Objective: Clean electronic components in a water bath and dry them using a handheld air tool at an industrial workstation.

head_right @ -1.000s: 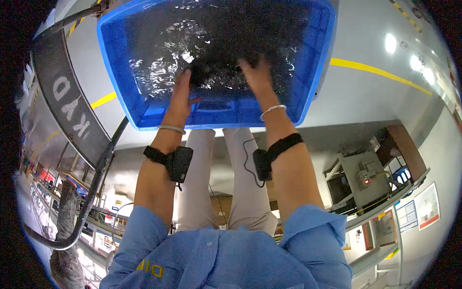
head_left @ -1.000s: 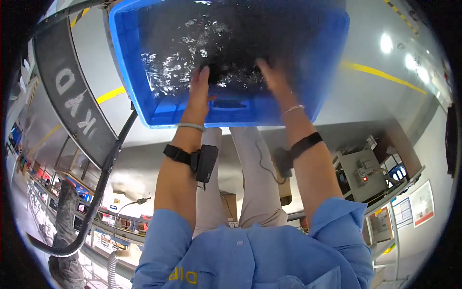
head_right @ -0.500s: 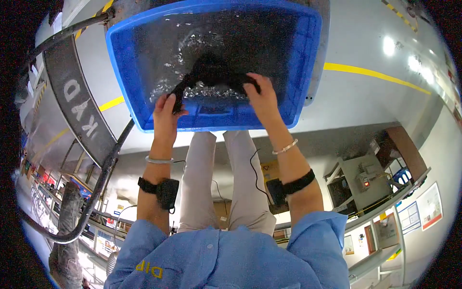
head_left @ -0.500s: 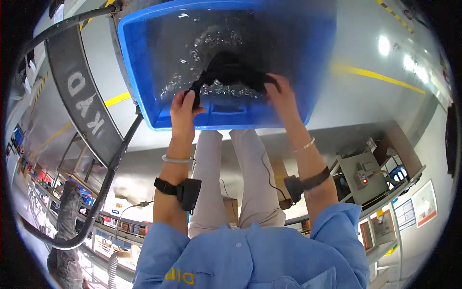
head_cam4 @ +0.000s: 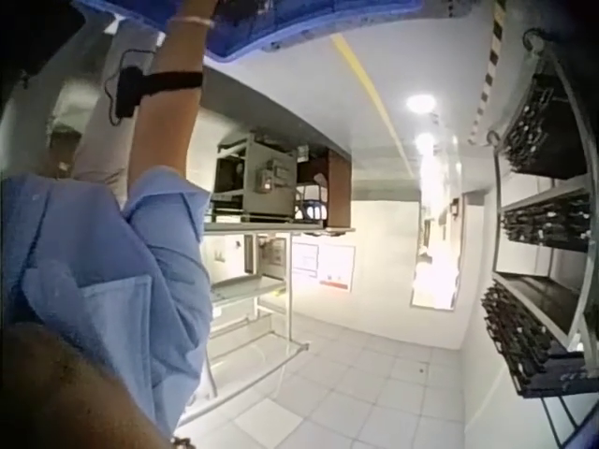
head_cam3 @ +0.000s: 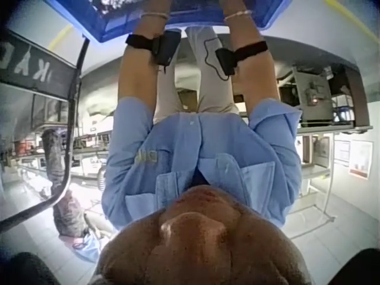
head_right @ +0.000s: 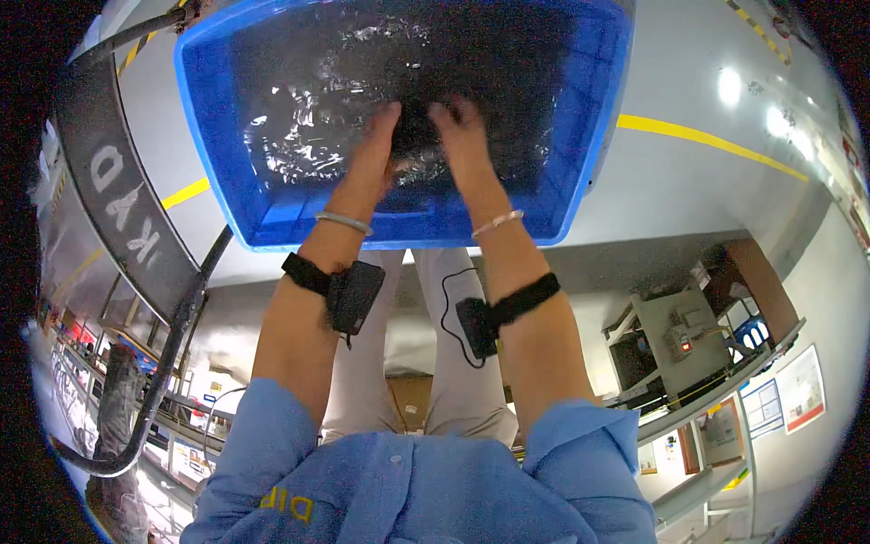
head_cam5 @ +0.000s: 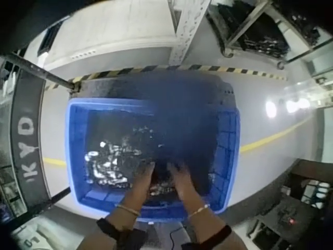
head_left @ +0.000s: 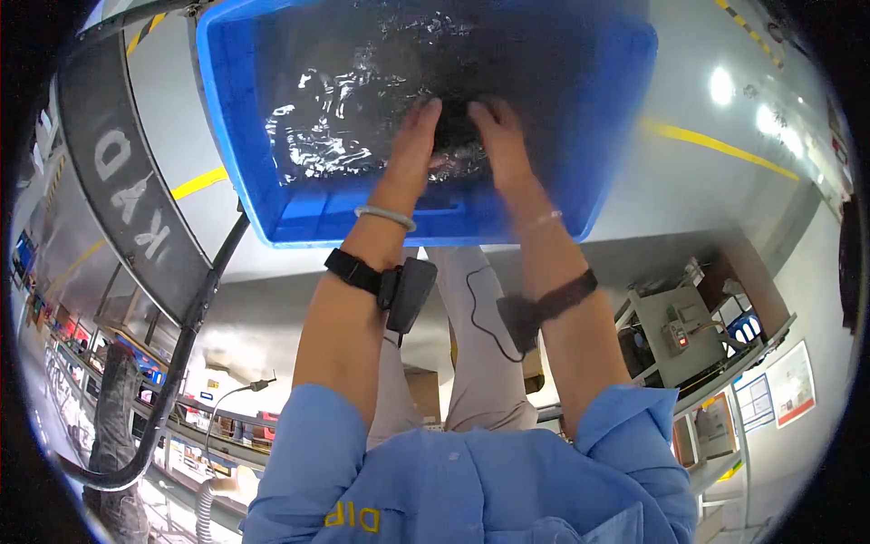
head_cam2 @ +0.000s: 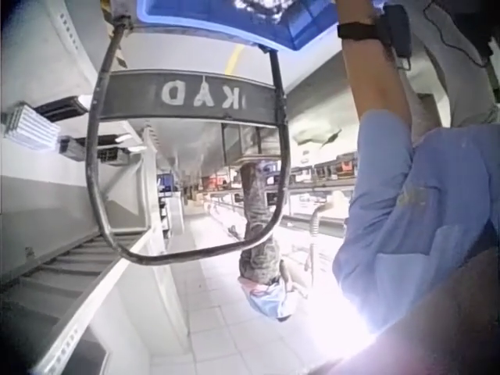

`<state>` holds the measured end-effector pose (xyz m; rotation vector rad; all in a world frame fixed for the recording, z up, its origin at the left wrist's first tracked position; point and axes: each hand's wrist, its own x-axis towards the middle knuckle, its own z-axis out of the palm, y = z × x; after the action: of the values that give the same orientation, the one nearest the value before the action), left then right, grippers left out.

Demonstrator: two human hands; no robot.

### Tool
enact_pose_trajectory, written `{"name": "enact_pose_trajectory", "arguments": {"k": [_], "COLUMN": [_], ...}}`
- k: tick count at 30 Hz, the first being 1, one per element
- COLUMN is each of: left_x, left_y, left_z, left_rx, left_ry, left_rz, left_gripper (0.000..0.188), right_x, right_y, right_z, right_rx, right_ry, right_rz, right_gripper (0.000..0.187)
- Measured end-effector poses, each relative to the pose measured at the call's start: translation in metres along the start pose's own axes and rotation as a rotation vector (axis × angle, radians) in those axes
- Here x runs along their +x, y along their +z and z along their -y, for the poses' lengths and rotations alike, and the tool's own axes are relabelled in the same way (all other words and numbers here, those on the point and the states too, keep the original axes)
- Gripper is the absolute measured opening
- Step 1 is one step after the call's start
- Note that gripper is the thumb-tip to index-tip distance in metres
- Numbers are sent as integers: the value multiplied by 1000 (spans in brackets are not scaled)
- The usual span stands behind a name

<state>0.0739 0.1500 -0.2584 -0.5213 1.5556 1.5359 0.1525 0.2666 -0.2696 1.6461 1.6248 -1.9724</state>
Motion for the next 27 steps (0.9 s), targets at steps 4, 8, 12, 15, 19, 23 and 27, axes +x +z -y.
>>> {"name": "enact_pose_trajectory", "arguments": {"k": [4, 8, 12, 15, 19, 23, 27], "left_x": [-22, -32, -40, -38, -37, -18, -18], "left_y": [-20, -39, -41, -42, -39, -22, -3], "left_z": [-10, 11, 34, 35, 19, 13, 11], "left_rx": [-535, -763, -739, -721, -576, -440, -546], "left_ry": [-291, -368, -361, -351, -396, -455, -368], "left_rz": [303, 439, 190, 57, -49, -107, 17], "left_gripper": [39, 39, 40, 40, 40, 37, 39], "right_x": [-77, -130, -96, -35, 7, 20, -20], "right_y": [40, 71, 74, 58, 10, -3, 26], "right_z": [30, 44, 34, 11, 4, -24, -25], "right_rx": [-90, -278, -545, -776, -1005, -1099, -642], "right_ry": [-287, -474, -644, -648, -345, -374, -387], "right_rz": [44, 170, 53, -109, -84, -131, -126], "right_gripper": [20, 21, 18, 20, 29, 35, 35]}}
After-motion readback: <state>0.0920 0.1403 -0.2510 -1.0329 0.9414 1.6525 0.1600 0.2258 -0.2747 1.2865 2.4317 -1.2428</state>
